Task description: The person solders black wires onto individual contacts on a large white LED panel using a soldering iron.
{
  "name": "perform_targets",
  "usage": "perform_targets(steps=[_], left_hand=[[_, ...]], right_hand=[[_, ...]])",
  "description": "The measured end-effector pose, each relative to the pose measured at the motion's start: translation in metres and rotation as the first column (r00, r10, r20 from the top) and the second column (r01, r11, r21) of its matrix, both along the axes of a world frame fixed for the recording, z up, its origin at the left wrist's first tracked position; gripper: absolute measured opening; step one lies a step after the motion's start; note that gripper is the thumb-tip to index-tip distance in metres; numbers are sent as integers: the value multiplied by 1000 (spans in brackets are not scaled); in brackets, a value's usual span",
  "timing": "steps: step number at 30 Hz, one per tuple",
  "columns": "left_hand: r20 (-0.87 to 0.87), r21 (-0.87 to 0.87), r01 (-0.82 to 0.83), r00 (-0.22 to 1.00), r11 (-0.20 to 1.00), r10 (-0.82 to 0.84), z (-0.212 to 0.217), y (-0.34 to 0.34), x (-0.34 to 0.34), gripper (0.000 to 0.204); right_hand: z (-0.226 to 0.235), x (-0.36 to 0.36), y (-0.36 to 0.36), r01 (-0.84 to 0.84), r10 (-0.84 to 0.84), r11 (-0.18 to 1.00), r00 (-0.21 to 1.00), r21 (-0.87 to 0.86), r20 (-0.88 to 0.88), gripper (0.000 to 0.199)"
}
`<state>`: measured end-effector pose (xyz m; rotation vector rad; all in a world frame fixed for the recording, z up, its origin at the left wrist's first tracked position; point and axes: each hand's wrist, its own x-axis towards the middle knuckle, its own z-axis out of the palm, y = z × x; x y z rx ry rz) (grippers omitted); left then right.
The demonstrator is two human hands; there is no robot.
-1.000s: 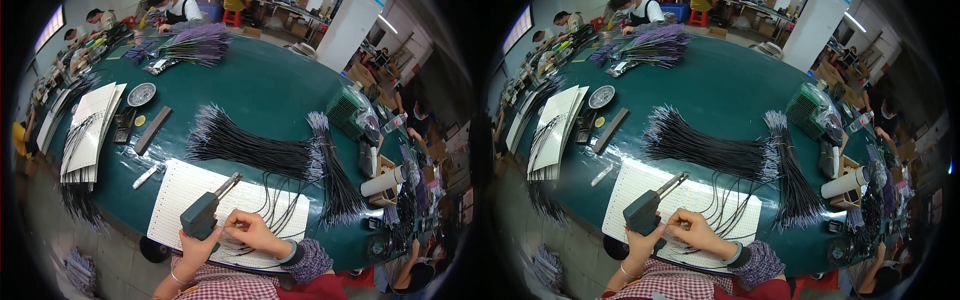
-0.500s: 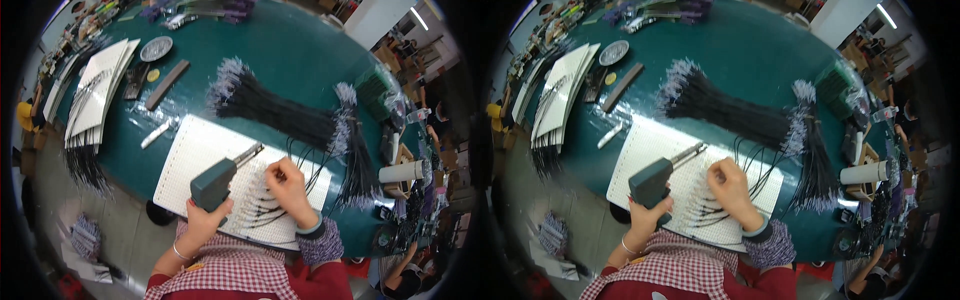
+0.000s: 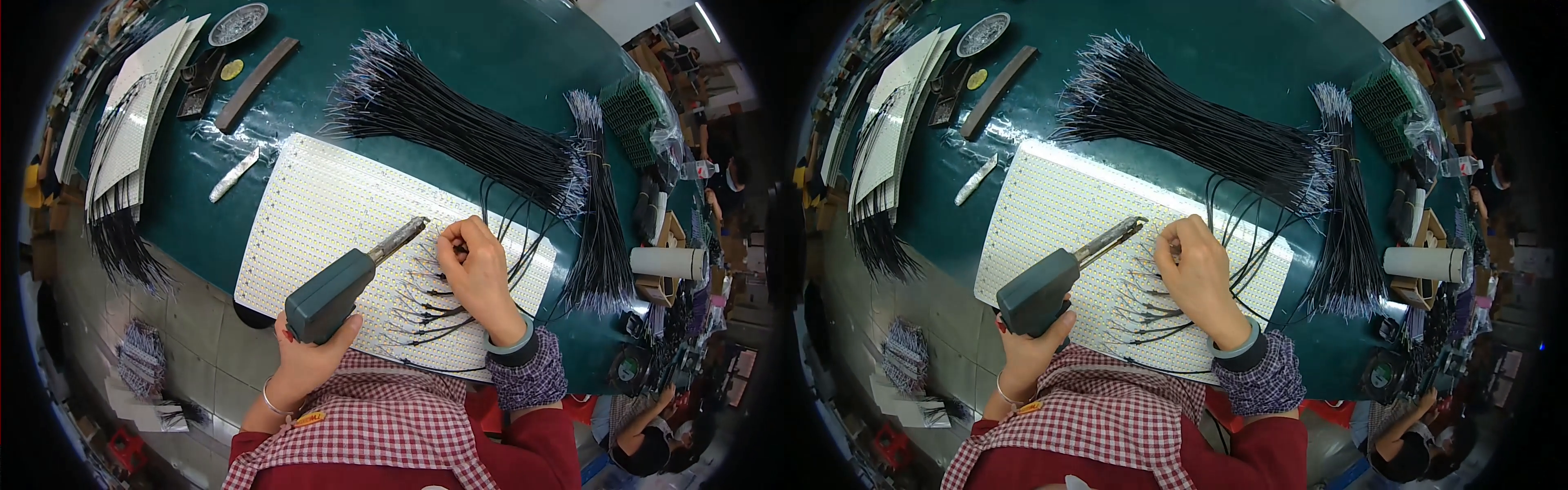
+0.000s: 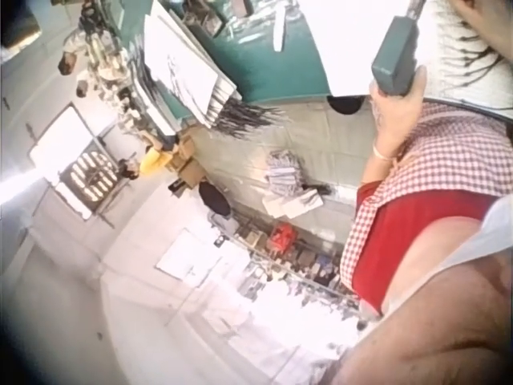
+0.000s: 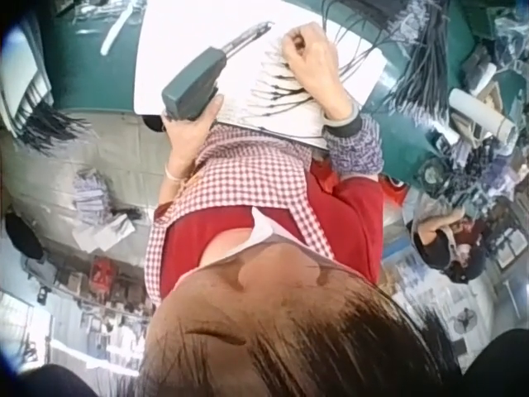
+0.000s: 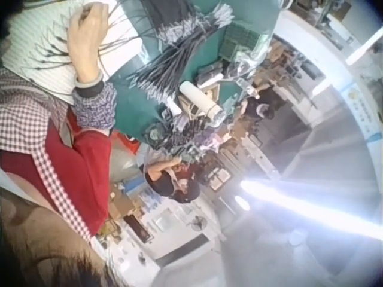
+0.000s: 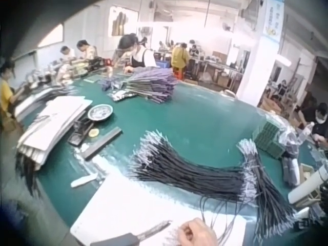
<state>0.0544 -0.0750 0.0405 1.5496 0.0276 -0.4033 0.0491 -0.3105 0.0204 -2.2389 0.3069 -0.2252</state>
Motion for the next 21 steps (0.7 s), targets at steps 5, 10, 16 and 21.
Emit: perform_targets(steps=[5,10,16,21], left_hand=[[114,101,50,992,994,-61,5,2,2,20],[115,131,72,989,989,-87,8,2,4,17],[108,155,98,987,983,-116,8,1,3,14],[119,176,106,985,979,-128,9,0,4,14]], right_hand=[[0,2,1,6,-4,998,1000,-70,19,8],[-1,4,0,1,1,996,1000,-90,21,8],[-3,4,0,-5,9,994,999,-105,39,7],[-3,4,0,-11,19,992,998,-123,57,8]])
